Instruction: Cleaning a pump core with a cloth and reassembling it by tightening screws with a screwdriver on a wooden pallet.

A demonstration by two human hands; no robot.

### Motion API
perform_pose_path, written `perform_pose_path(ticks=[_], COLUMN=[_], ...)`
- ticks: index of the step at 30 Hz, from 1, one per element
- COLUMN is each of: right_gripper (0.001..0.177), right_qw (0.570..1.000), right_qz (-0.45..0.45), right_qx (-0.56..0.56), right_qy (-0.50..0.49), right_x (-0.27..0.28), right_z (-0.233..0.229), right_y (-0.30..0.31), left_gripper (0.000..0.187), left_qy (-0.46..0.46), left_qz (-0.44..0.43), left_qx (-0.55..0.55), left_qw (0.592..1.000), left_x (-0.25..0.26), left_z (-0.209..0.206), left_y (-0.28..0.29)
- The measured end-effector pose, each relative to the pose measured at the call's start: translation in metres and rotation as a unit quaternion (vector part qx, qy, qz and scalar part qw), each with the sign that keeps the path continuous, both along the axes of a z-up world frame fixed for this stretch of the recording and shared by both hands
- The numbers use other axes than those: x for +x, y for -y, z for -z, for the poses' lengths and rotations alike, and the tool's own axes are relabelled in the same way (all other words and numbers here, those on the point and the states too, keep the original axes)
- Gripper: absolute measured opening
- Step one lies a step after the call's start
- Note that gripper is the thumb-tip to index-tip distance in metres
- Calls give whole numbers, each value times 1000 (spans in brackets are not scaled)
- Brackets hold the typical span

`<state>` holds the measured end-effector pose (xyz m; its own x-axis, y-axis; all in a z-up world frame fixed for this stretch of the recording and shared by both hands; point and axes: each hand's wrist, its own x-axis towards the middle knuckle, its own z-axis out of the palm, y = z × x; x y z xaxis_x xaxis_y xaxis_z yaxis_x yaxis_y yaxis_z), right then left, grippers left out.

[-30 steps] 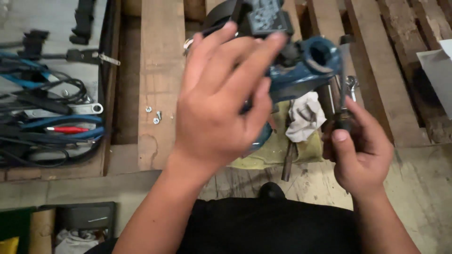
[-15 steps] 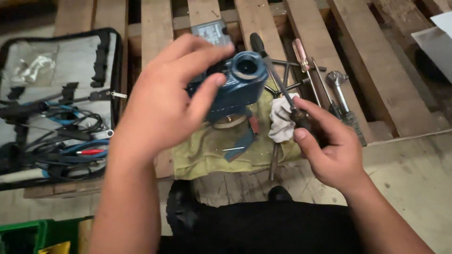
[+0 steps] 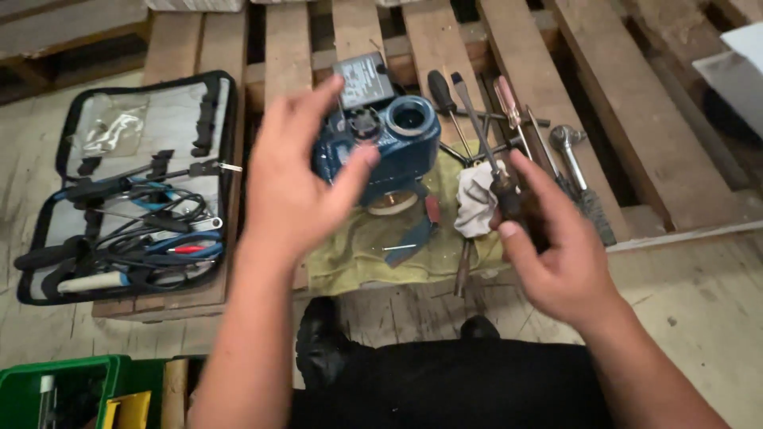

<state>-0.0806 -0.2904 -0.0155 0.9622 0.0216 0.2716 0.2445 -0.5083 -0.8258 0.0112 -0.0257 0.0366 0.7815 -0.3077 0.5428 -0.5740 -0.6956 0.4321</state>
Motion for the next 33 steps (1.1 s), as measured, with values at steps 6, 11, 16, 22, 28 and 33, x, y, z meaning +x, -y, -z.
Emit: perform_pose_path(ticks=[6,11,16,22,28,33], right_gripper=[53,50,56,60,62,65], right_qw=[980,969,980,968,959,932], right_qz=[-38,-3,27,68,88,124], right_qx=[-129,-182,-195,-240,-266,-275], right_qy=[144,167,7,17,-35,-199], right_x=[-20,-22,-30,-35,-38,-39], right_z=[-29,-62,-97,-80,-98,-140], right_y=[-30,-52,-93,-113,-116,-121], left_gripper=[69,63,64,62,61,58], left_qy=[18,-22,-70,-56,-17,6], left_qz=[-30,-24,-46,-111,-112,-74], left_qx=[-145,-176,-149,-117,-100,-68], left_qw=[989,984,985,985,989,995], left_x=[-8,-8,-17,-30,-25,-21], left_z=[34,29,17,20,27,25], left_y=[-8,-10,-12,11,7,-11])
